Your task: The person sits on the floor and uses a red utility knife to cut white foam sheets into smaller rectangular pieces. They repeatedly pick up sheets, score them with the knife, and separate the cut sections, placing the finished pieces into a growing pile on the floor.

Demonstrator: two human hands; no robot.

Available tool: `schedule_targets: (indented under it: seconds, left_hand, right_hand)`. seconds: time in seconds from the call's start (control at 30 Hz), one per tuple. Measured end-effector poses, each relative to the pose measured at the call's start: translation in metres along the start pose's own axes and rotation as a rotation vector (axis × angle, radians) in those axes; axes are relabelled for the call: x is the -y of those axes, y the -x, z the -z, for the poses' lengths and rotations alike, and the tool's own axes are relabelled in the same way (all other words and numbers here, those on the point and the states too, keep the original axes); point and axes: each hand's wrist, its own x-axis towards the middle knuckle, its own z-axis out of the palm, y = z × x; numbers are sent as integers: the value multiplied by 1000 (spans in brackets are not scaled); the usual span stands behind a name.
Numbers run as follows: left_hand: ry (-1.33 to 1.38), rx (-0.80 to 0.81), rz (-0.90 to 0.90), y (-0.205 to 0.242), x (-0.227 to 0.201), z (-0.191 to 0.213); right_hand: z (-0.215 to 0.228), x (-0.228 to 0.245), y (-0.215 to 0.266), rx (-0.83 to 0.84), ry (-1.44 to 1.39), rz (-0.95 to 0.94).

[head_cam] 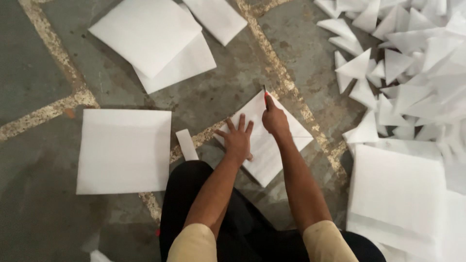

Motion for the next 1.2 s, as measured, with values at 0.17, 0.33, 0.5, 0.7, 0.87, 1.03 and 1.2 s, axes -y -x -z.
schedule_targets:
  seconds: [0.17, 0.33, 0.5, 0.7, 0.87, 1.03, 1.2]
  left_hand:
    - [16, -35, -11, 0, 1, -3]
    - [4, -50, -1, 4, 1, -1]
    - [-27, -71, -11, -5, 2, -13]
    - [-36, -213, -28, -4, -13, -74]
    - [98, -148, -5, 7, -20, -66]
    - [76, 40, 65, -4, -26, -38]
    - [176, 41, 69, -4, -26, -37]
  right_hand:
    - [4, -19, 60, 53, -30, -20]
    - [-44, -94, 215, 99, 21, 19]
    - [-47, -113, 346, 249, 51, -168]
    - [-41, -101, 319, 81, -32, -74]
    - [-28, -71, 226, -149, -217, 104]
    - [-22, -49, 135, -105, -16, 9]
    - [-29, -49, 83, -78, 49, 4]
